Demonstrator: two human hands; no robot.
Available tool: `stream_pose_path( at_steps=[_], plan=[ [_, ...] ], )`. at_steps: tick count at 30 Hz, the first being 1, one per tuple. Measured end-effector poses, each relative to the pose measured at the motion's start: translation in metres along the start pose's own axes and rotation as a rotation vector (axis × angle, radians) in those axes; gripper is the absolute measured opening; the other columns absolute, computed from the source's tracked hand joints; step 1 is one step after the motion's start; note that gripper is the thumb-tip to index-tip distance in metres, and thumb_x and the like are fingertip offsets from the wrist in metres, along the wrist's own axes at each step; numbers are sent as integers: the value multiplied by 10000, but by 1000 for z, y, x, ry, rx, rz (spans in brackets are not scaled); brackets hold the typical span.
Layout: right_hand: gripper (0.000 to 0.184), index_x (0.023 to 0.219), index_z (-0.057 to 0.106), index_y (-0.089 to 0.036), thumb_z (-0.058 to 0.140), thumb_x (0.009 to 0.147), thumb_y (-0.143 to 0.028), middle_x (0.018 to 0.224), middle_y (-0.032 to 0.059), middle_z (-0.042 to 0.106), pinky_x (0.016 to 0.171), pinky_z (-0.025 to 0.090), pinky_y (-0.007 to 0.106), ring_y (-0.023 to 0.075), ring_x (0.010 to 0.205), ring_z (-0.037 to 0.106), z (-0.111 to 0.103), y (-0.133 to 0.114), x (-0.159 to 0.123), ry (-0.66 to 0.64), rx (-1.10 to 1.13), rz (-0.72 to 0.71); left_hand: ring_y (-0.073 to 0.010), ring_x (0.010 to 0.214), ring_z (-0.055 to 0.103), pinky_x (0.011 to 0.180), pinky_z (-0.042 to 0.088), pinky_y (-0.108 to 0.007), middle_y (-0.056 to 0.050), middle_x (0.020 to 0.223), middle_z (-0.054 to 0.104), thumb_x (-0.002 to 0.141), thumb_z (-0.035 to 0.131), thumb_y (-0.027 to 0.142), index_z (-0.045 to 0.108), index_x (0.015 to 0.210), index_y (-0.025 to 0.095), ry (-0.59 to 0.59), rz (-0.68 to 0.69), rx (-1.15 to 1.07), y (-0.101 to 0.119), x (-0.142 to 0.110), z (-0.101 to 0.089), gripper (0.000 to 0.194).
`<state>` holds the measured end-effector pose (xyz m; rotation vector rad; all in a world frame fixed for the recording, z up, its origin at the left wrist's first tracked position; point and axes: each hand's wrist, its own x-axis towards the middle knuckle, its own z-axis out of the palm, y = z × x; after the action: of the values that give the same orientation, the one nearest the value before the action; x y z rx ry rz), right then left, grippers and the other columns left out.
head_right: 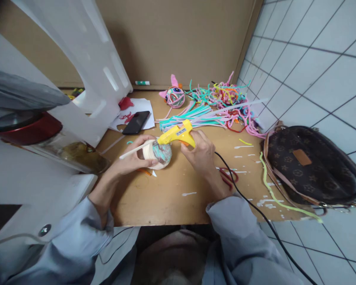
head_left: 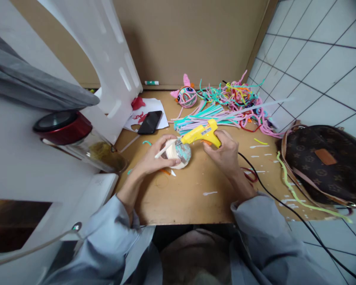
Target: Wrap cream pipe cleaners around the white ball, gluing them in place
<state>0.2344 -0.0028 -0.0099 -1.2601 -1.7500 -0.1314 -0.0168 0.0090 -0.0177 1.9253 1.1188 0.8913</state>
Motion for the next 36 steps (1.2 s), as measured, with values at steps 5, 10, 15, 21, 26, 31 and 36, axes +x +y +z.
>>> stream_pose_path(
  at_steps=[5, 10, 15, 21, 26, 31, 36],
  plan=[
    [130, 883, 608, -212, 607, 814, -322, 844, 55, 644, 698, 465, 320, 219, 790, 595, 1, 0, 0, 30, 0, -7, -200, 918, 596, 772, 501, -279, -23, 1114, 616, 636, 804, 436, 542, 1240, 229, 14, -11, 32, 5, -1, 0, 690],
    [122, 890, 609, -210, 604, 827, -314, 839, 52, 645, 698, 463, 318, 214, 785, 591, 1, -1, 0, 28, 5, -15, -202, 899, 596, 743, 499, -275, -27, 1103, 626, 633, 800, 427, 554, 1232, 226, 16, -28, -6, 7, -2, 0, 678],
    [119, 885, 609, -211, 598, 822, -311, 853, 54, 653, 698, 463, 313, 212, 795, 597, 1, 0, 0, 24, -11, -9, -204, 903, 604, 746, 501, -276, -32, 1115, 631, 648, 797, 428, 532, 1261, 230, -3, -31, -8, 5, -2, 0, 696],
    [136, 887, 615, -209, 601, 803, -315, 853, 55, 654, 710, 475, 322, 217, 798, 606, 0, 0, 2, 14, 13, 0, -206, 918, 603, 758, 502, -275, -31, 1120, 632, 642, 809, 421, 542, 1248, 227, -2, -15, -19, 2, -2, 0, 690],
    [139, 882, 621, -207, 599, 799, -316, 848, 55, 655, 700, 476, 325, 218, 786, 609, -1, 0, 2, 2, 23, 6, -203, 899, 605, 750, 510, -277, -33, 1102, 631, 635, 806, 442, 542, 1253, 224, 3, -23, -35, 4, -2, 0, 706],
    [132, 879, 617, -213, 604, 805, -322, 854, 55, 664, 703, 479, 322, 215, 787, 609, 0, 1, 2, 10, 16, -5, -213, 919, 608, 766, 510, -289, -32, 1120, 636, 636, 807, 430, 554, 1248, 231, 12, -12, 10, 4, -2, 0, 691],
    [114, 866, 614, -214, 607, 815, -317, 838, 53, 666, 699, 478, 321, 214, 780, 608, 1, 0, 2, 27, 17, -8, -211, 917, 610, 760, 514, -291, -32, 1122, 632, 642, 803, 425, 540, 1263, 233, 1, -16, 2, 1, -1, 0, 700]
  ],
)
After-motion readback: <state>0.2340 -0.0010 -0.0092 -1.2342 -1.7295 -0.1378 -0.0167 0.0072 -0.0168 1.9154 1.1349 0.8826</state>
